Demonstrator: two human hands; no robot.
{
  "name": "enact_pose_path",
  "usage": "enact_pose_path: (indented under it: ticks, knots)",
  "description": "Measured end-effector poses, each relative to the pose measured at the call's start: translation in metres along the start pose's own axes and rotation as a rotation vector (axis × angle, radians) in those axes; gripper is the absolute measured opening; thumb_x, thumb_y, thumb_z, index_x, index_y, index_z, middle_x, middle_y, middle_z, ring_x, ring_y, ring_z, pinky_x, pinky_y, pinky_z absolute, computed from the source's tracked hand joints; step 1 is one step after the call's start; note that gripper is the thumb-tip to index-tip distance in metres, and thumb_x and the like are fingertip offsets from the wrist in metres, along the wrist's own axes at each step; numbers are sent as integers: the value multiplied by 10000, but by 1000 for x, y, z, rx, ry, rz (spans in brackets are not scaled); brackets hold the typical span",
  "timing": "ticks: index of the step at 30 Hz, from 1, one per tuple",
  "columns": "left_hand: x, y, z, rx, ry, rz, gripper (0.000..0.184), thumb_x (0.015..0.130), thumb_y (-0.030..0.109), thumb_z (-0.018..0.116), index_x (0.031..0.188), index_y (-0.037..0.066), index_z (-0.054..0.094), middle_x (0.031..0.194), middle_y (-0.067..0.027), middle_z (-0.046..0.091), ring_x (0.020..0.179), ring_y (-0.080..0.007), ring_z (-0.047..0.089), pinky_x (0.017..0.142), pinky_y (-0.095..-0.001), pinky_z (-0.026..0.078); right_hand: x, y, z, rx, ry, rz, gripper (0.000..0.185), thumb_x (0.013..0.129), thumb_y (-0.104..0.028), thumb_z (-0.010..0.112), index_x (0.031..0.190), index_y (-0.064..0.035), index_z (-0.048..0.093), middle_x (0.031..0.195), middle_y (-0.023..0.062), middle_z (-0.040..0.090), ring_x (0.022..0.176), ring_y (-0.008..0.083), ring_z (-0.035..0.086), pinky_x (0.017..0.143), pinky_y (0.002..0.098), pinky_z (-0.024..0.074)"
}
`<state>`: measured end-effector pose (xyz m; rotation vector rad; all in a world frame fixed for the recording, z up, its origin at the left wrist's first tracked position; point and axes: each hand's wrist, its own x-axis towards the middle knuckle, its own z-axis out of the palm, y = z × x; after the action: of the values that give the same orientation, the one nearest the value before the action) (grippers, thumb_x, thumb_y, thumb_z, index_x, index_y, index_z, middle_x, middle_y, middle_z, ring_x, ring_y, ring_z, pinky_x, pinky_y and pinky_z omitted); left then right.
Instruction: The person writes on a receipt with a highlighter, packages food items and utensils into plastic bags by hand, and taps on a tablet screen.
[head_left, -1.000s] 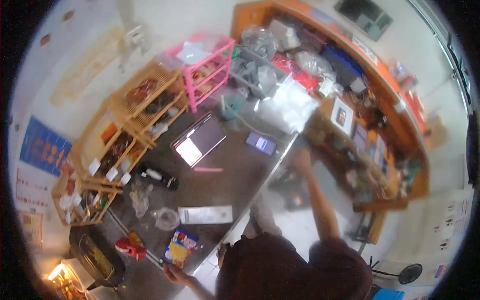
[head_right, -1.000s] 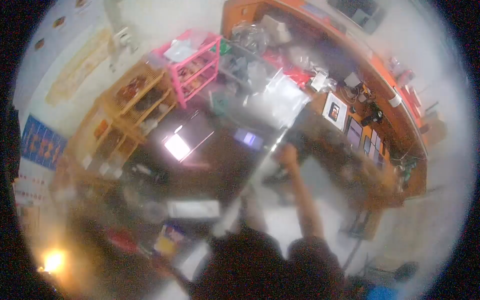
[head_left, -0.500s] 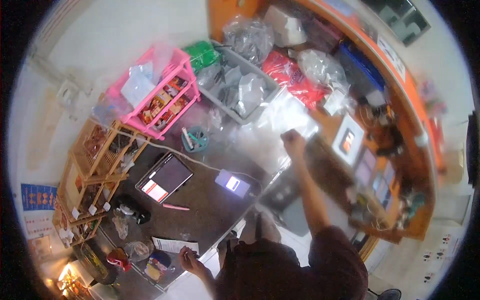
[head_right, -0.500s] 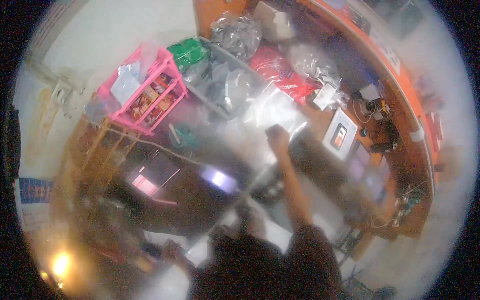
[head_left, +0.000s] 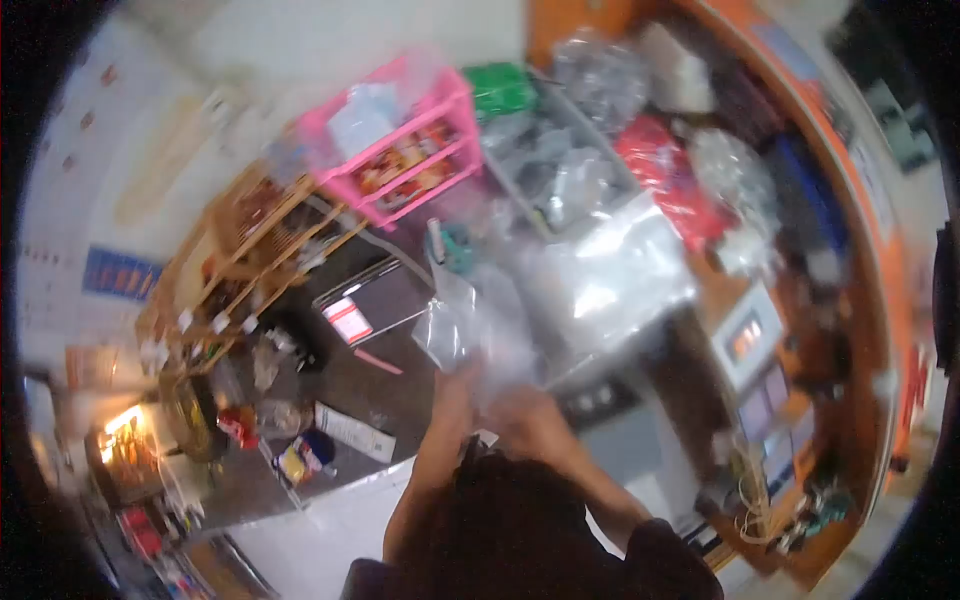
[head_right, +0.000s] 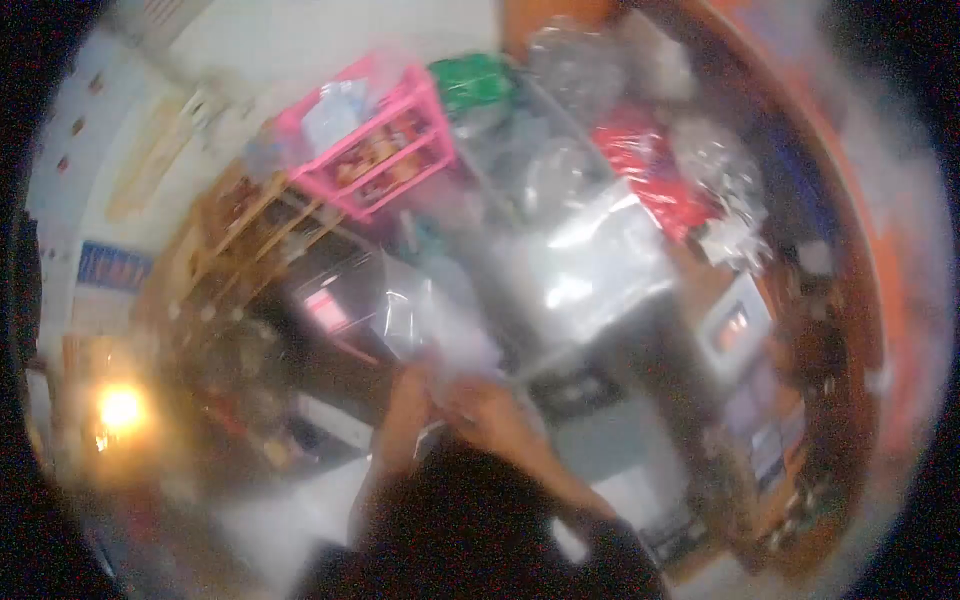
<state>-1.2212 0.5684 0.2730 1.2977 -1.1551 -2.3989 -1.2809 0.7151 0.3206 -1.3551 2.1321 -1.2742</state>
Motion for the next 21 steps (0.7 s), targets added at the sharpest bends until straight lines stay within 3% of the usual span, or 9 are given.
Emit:
enact_pose_path:
  ticks: [2,4,8,10,13,14,17,18,21]
  knots:
    - [-8,9,-22,114,146,138,205,915,171,625,1031,2,639,825,-15,620,717,-111,589,621,-267,491,5,-20,-41,271,-182,390,224,729,-169,784,912,-74,695,899,94,665,866,261,640,749,331,512]
    - [-19,16,-43,167,151,325,171,878,131,666,982,-3,653,792,-6,616,690,-102,570,603,-260,474,8,-13,-42,215,95,534,214,745,-164,777,926,-78,701,931,98,679,946,266,641,821,336,509]
    - [-64,45,-61,303,169,303,201,823,104,722,969,-22,664,834,-41,640,710,-112,575,616,-276,477,64,-39,-11,314,491,164,260,761,-228,754,944,-54,692,912,132,656,839,263,638,754,368,511]
    - [-67,10,-95,331,304,396,203,832,125,716,962,-24,669,854,-49,645,746,-112,579,629,-283,479,72,-28,28,-159,115,-79,235,775,-228,729,932,-54,710,880,137,678,790,262,657,729,372,516]
    - [-88,22,-147,300,495,495,222,860,158,688,984,-25,667,886,-54,648,818,-116,578,650,-294,481,80,-51,48,160,84,69,206,798,-228,694,919,-64,726,860,145,688,793,252,670,711,372,519]
    - [-101,18,-172,259,537,483,229,870,164,678,998,-25,664,892,-52,647,836,-118,576,654,-295,480,76,-52,57,206,-31,395,184,823,-219,671,903,-64,729,838,134,699,769,229,674,687,363,520]
    - [-116,-22,-257,-221,539,546,289,905,224,637,1064,-16,641,900,-33,643,863,-127,578,653,-294,485,70,-74,95,138,-163,127,195,851,-110,670,1024,-31,711,794,52,691,662,116,601,620,274,486]
    - [-130,-30,-279,-244,583,526,302,906,232,635,1088,-9,633,933,-34,644,859,-134,592,666,-297,500,63,-110,111,240,-108,324,182,827,-93,680,994,-26,705,762,37,668,640,126,575,605,286,476]
    - [-190,-33,-324,-349,591,483,347,897,227,635,1159,10,572,1027,-59,629,859,-171,619,719,-326,540,58,-103,163,90,-173,74,190,773,-101,718,948,-27,700,752,52,675,638,161,598,614,306,485]
